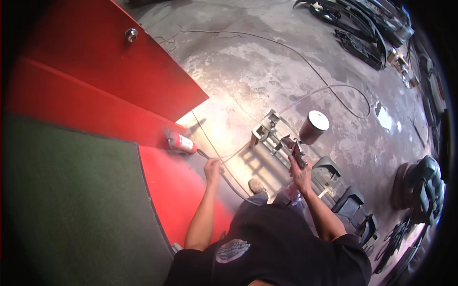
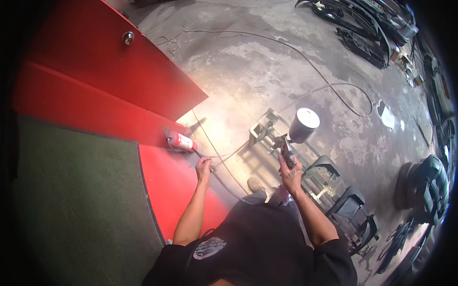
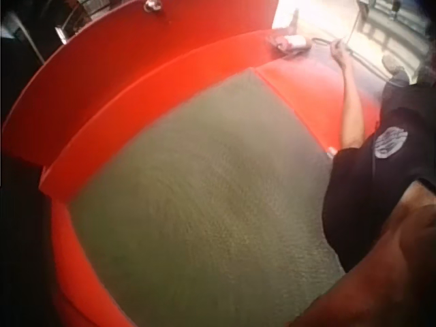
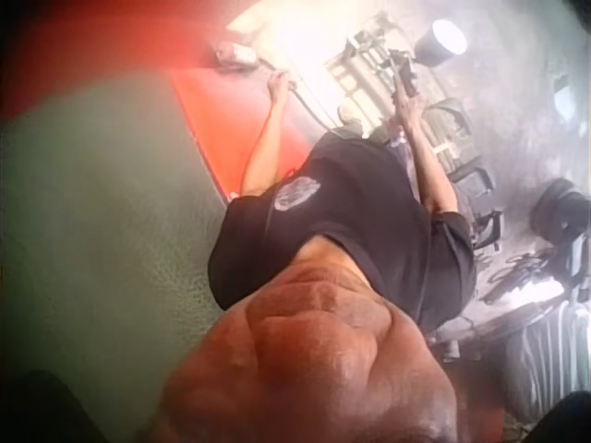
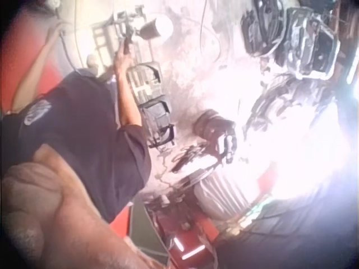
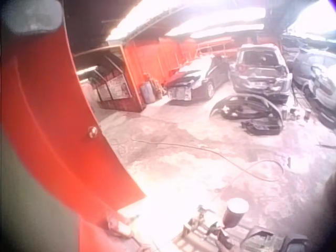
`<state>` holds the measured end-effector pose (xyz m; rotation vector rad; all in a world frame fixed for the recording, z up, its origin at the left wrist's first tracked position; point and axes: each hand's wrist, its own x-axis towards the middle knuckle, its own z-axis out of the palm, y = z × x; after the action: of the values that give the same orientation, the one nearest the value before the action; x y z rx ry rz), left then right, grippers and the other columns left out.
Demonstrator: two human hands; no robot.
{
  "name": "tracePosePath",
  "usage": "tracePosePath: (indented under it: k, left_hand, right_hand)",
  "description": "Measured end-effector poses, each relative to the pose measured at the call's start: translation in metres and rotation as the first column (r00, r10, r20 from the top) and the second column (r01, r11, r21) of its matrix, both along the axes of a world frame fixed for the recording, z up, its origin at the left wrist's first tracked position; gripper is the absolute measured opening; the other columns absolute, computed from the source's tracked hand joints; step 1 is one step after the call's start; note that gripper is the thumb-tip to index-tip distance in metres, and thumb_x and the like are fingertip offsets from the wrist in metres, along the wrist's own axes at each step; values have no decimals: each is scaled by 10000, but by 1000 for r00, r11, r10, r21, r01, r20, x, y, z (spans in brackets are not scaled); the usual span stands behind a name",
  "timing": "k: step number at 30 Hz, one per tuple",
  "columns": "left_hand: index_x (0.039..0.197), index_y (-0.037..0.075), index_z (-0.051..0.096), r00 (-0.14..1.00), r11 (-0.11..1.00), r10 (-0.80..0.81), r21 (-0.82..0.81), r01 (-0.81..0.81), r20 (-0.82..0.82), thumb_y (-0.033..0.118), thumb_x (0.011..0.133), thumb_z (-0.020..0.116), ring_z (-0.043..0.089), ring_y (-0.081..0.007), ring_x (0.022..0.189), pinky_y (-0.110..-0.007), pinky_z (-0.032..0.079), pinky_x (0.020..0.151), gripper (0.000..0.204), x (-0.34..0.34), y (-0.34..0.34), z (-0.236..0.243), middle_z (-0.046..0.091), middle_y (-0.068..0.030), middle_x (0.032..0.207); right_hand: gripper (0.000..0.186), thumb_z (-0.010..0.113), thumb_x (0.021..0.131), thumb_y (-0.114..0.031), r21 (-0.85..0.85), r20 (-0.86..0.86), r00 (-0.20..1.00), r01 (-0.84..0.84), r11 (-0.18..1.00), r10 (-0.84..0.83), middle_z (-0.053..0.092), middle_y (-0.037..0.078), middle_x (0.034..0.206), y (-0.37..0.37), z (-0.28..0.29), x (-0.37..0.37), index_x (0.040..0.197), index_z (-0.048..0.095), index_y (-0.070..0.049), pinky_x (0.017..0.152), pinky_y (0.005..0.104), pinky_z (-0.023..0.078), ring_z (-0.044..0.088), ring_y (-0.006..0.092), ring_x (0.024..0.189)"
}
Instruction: The person uses a spray gun to apply paint to several black car parts arranged on a metal rack. They move around the rack to cover different angles and surfaces of the parts, including bumpers and trim pieces, ensuring even coverage.
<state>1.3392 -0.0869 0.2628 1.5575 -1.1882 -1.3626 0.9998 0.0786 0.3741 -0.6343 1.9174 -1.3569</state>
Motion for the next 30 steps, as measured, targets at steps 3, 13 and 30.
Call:
tracePosePath:
  k: [3, 13, 30]
  left_hand:
    - [1103, 39, 721, 978, 981, -183, 85, 174, 100, 186, 984, 662, 610, -138, 614, -288, 503, 553, 198, -32, -66, 55, 659, -67, 818]
    - [1213, 48, 763, 617, 617, -787, -31, 786, -20, 222, 1005, 703, 655, -114, 887, -285, 522, 767, 278, -149, -198, 127, 729, -35, 1009]
    - [1188, 42, 722, 337, 321, -872, 106, 941, -354, 146, 1006, 685, 645, -99, 941, -285, 512, 853, 214, -251, -458, 122, 717, -10, 1040]
  right_hand:
    - [294, 717, 1013, -291, -82, 92, 995, -39, 996, 46, 634, 45, 638, -75, 19, 25, 994, 667, -2, 484, 305, 471, 596, 123, 512]
    - [318, 711, 1006, -297, -294, 33, 996, 92, 951, -86, 647, 51, 628, -272, 47, 24, 939, 737, 13, 486, 305, 454, 599, 126, 521]
    - [273, 713, 1003, -270, -289, 49, 912, 404, 868, -408, 631, 6, 633, -521, 33, -33, 956, 760, -5, 499, 296, 441, 586, 89, 555]
